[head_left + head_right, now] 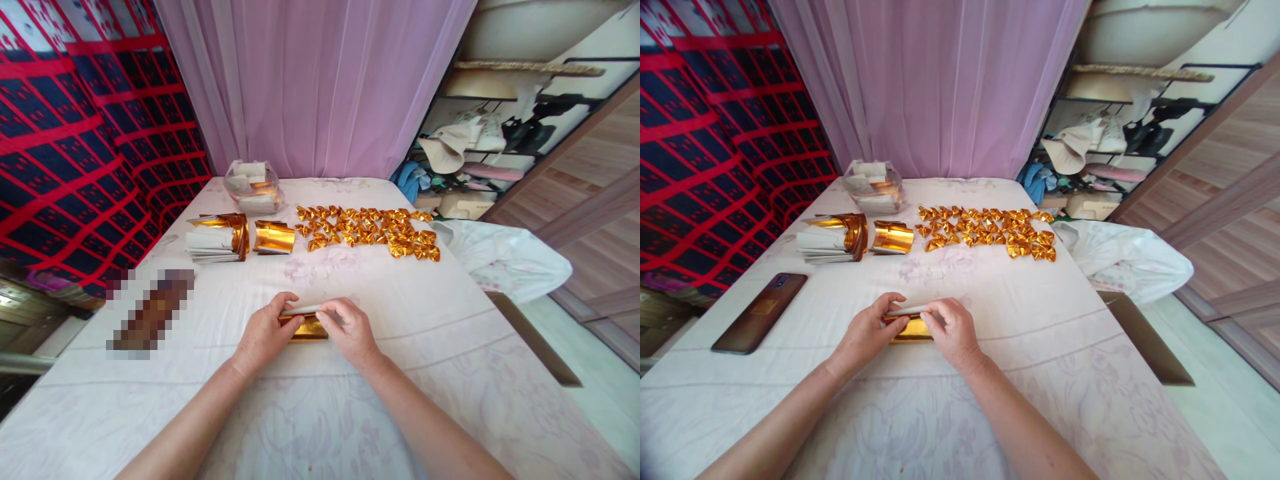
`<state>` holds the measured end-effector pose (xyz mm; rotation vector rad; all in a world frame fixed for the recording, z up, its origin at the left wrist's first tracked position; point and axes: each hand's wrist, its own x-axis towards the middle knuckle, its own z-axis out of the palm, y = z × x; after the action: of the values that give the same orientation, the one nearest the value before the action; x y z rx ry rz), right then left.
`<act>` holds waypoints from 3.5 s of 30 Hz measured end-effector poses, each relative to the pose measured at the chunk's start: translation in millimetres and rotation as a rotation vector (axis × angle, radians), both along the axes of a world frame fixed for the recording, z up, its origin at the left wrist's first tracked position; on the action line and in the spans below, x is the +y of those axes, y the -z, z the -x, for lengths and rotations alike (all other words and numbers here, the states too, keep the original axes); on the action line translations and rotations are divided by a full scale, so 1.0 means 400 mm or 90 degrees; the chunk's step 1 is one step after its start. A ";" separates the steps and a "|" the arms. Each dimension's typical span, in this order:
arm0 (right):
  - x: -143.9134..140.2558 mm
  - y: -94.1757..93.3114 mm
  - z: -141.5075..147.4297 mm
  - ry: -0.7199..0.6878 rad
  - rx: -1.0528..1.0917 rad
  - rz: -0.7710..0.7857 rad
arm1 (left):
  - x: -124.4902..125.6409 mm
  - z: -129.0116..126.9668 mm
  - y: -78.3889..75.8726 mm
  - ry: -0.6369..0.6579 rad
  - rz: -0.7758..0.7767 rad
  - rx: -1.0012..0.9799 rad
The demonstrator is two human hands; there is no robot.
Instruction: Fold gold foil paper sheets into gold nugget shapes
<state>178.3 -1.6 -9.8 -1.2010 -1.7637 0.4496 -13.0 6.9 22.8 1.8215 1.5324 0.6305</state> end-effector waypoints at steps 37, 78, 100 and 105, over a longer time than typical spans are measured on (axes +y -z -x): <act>-0.024 -0.011 -0.026 -0.007 0.257 0.292 | -0.015 0.000 0.045 -0.085 0.126 -0.418; 0.009 -0.003 -0.008 0.126 -0.234 0.178 | 0.000 0.000 0.057 -0.010 -0.145 0.187; 0.010 -0.010 -0.015 0.086 -0.220 0.210 | 0.004 0.016 0.058 0.065 -0.164 0.179; 0.010 -0.006 -0.020 0.073 -0.219 0.213 | 0.003 0.020 0.059 0.075 -0.161 0.179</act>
<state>186.3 2.4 -7.5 -1.6885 -1.9451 0.5064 -21.0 8.3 -0.7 2.2537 1.5630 0.5503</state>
